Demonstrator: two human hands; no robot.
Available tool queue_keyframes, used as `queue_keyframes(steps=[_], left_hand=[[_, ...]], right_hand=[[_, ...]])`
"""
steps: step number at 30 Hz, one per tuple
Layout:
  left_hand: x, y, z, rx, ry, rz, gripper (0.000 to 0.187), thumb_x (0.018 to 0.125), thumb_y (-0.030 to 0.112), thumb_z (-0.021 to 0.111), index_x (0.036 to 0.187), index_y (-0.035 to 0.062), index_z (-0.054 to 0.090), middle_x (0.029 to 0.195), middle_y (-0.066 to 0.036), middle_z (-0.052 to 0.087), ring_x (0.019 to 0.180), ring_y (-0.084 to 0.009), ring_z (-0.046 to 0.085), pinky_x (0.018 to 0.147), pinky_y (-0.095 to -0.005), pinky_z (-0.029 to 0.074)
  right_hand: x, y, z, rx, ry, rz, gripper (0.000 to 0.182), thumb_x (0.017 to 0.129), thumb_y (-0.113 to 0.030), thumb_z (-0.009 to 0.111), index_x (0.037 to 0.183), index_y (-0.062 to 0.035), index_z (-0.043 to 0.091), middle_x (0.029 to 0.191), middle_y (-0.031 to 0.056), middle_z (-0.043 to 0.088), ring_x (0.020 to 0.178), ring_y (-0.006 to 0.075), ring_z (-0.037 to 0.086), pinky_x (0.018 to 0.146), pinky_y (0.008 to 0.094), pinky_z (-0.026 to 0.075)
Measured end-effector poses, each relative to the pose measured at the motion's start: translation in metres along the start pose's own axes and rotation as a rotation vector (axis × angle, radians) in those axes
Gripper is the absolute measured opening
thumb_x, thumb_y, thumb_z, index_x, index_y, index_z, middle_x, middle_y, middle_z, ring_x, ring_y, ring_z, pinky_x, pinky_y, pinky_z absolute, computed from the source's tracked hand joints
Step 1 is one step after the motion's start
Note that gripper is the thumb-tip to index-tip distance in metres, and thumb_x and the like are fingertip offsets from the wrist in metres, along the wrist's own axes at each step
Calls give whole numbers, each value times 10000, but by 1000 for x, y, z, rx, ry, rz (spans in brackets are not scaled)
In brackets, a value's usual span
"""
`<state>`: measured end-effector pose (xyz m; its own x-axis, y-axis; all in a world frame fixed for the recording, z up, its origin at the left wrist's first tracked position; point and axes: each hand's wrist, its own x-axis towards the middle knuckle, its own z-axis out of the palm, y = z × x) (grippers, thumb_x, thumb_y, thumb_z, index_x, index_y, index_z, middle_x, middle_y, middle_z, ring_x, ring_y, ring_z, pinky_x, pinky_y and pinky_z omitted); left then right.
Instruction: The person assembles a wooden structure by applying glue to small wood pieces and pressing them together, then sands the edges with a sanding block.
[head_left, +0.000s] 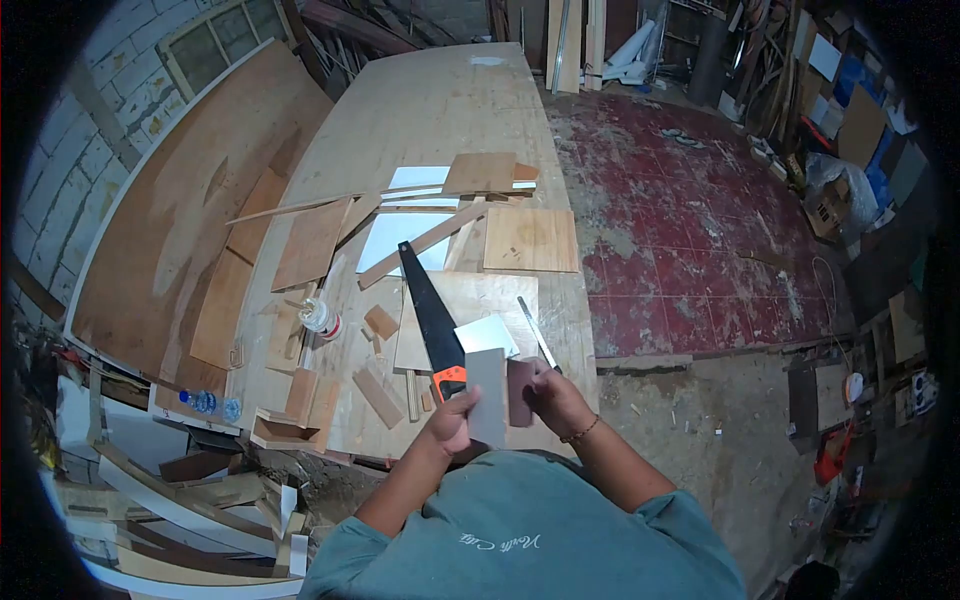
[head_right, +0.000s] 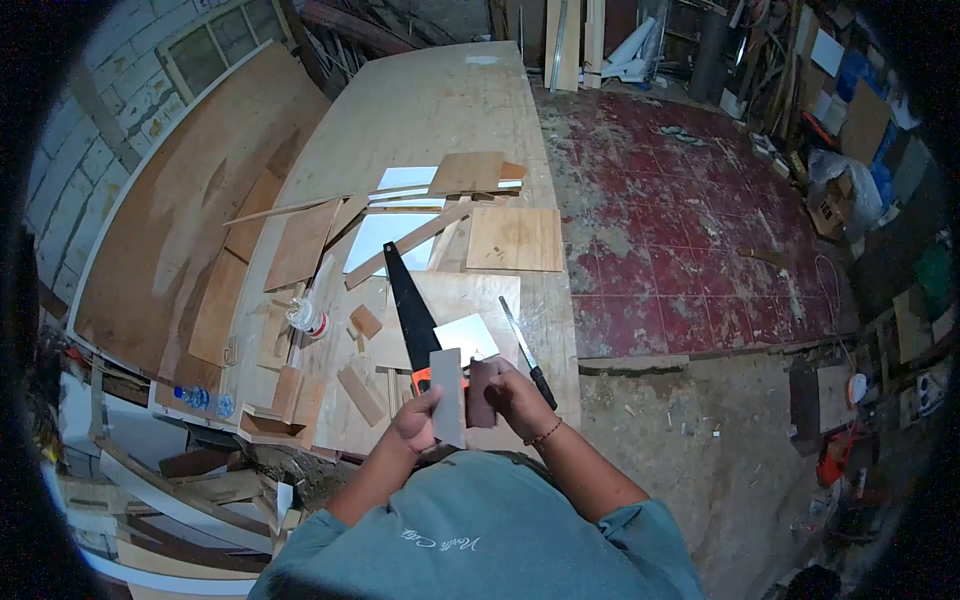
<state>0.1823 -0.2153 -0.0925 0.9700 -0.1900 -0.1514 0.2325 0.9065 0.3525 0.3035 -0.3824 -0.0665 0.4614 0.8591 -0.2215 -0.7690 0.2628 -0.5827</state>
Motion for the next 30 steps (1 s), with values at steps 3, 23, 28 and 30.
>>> queue_keyframes(steps=[3, 23, 28, 30], left_hand=[[2, -2, 7, 55, 108, 32, 543, 911, 278, 571, 1334, -9, 387, 1228, -158, 544, 1113, -275, 559, 963, -436, 454], [-15, 18, 79, 546, 565, 491, 376, 918, 131, 579, 1247, -6, 460, 1159, -111, 583, 1048, -204, 579, 917, -349, 462], [-20, 23, 89, 388, 455, 366, 412, 941, 183, 537, 1286, -10, 422, 1160, -122, 580, 1055, -225, 584, 915, -370, 480], [-25, 28, 84, 319, 410, 305, 432, 950, 217, 519, 1300, -11, 409, 1162, -127, 579, 1062, -233, 583, 913, -377, 486]], right_hand=[[5, -13, 5, -555, -1, -104, 255, 841, -100, 577, 1078, -42, 502, 972, 41, 552, 911, 117, 534, 791, 277, 458], [-13, -17, 20, -268, 14, -80, 362, 943, -213, 548, 1227, 8, 511, 1073, 69, 593, 965, 139, 558, 864, 293, 449], [-14, -21, 26, -793, 239, -875, 262, 910, -118, 578, 1120, 39, 569, 1084, 142, 618, 964, 221, 604, 858, 314, 476], [-19, -27, 26, -1143, 139, -1269, 252, 834, -1, 621, 1084, 24, 603, 1147, 215, 605, 993, 325, 637, 861, 374, 503]])
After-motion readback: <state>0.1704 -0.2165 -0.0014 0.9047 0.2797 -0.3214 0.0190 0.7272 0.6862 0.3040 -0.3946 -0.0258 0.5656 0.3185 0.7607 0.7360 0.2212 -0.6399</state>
